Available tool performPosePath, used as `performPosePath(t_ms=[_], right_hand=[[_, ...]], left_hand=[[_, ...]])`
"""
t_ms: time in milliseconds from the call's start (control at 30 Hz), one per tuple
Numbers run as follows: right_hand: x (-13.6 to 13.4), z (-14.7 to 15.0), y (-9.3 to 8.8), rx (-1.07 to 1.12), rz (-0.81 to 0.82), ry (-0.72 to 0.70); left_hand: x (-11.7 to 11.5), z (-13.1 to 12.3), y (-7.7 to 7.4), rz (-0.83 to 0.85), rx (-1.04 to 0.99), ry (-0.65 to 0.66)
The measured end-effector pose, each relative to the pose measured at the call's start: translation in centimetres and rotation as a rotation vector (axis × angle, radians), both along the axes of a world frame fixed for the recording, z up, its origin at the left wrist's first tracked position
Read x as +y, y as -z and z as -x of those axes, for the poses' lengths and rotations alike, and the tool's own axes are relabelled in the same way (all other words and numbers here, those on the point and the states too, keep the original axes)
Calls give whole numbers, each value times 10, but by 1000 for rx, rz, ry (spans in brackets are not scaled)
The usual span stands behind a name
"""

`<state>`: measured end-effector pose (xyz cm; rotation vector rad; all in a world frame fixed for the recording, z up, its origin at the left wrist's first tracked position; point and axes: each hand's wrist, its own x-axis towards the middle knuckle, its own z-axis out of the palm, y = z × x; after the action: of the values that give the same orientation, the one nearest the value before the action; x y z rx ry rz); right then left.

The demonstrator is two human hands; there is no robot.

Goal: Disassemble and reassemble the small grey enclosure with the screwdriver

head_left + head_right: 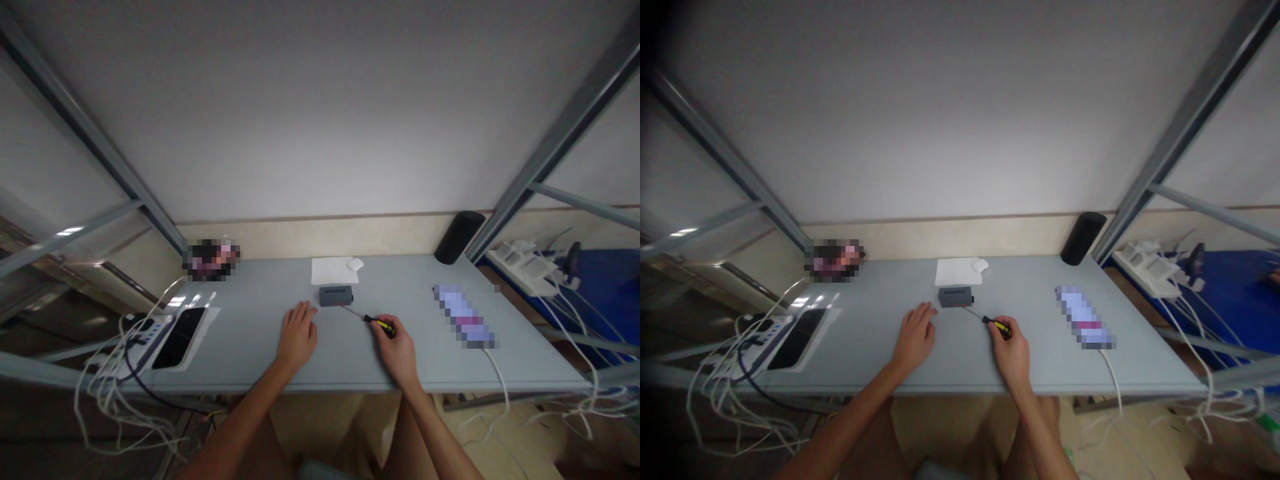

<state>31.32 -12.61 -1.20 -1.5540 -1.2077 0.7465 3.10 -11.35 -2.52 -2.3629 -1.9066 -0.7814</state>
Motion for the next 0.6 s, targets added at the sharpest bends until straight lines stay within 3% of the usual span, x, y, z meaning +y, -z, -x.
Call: performPosePath(t_ms=[600], right_hand=[[14, -7, -4, 71, 77, -6]], left_hand=[[1, 0, 2, -12, -28, -3]])
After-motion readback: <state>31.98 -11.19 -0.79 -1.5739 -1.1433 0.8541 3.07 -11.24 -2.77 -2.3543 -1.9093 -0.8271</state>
